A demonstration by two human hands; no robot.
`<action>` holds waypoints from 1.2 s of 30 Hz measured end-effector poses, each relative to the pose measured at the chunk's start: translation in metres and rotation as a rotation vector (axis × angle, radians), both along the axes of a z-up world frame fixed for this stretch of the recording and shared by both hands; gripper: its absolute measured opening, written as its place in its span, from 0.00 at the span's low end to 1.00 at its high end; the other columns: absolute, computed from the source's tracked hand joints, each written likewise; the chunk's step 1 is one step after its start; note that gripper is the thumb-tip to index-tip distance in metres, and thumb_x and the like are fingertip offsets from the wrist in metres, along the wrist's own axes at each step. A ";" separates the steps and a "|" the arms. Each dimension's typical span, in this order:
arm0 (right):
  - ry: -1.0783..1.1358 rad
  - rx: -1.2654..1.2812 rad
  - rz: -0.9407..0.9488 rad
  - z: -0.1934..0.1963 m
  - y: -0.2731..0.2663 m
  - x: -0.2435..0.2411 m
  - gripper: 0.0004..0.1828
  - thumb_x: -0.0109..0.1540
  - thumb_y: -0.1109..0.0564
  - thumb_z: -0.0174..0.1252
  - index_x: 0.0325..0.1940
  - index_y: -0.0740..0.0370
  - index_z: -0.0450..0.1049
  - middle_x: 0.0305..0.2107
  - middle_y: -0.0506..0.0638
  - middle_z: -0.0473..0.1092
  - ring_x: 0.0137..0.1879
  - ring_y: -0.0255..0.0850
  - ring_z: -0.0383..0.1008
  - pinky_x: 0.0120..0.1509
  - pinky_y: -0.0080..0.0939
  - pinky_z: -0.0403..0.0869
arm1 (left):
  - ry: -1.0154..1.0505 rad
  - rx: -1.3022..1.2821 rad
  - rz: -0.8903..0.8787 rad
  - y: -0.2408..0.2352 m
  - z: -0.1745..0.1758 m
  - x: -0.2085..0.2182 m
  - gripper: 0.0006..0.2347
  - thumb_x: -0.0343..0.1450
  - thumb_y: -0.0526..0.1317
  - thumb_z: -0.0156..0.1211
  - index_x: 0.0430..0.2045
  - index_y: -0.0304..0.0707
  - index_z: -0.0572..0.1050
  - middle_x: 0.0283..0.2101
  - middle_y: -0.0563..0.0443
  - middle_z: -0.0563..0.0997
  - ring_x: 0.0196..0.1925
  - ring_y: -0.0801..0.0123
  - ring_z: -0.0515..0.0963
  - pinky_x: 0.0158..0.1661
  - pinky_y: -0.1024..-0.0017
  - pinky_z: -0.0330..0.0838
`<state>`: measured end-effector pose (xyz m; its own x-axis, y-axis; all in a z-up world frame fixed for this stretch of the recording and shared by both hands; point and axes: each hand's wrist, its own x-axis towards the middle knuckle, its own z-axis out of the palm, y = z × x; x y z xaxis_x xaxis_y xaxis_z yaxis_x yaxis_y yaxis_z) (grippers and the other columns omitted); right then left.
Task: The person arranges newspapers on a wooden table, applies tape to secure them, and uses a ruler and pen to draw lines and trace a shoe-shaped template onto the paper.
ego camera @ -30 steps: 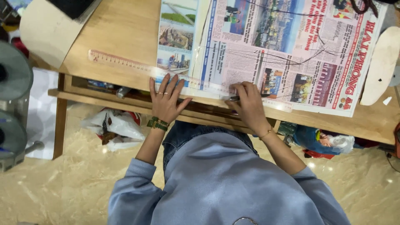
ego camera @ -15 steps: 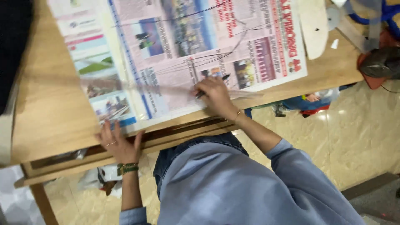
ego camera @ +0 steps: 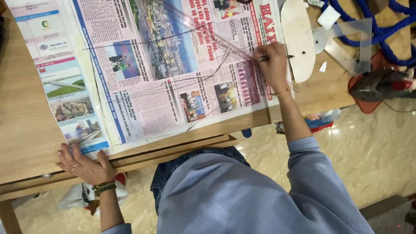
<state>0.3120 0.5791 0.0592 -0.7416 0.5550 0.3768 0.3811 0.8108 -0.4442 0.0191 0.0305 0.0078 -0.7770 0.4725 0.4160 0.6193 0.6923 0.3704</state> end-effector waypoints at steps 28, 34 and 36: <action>-0.268 -0.215 -0.448 -0.062 0.282 0.134 0.19 0.69 0.43 0.74 0.45 0.56 0.76 0.39 0.48 0.73 0.44 0.38 0.70 0.40 0.50 0.69 | -1.268 2.145 0.240 0.066 0.003 0.078 0.42 0.62 0.70 0.42 0.69 0.48 0.60 0.72 0.40 0.63 0.74 0.44 0.60 0.69 0.43 0.54; 0.243 -0.687 -0.145 0.011 0.178 0.055 0.15 0.77 0.47 0.55 0.65 0.51 0.65 0.54 0.45 0.64 0.58 0.38 0.63 0.58 0.41 0.63 | -1.600 1.703 0.653 0.042 0.009 0.084 0.39 0.59 0.72 0.42 0.62 0.51 0.68 0.49 0.49 0.73 0.52 0.59 0.73 0.56 0.57 0.67; 0.404 -1.022 -0.427 0.013 0.122 0.016 0.13 0.68 0.36 0.68 0.51 0.39 0.79 0.39 0.31 0.75 0.43 0.19 0.75 0.43 0.19 0.73 | -1.507 1.630 0.666 0.033 0.003 0.086 0.35 0.63 0.70 0.46 0.59 0.47 0.69 0.37 0.55 0.73 0.42 0.69 0.73 0.55 0.64 0.67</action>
<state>0.3283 0.7008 0.0723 -0.3514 0.9095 -0.2220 0.2181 -0.1510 -0.9642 0.1052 0.0634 0.0107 -0.6374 0.1017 -0.7638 -0.6348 -0.6312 0.4457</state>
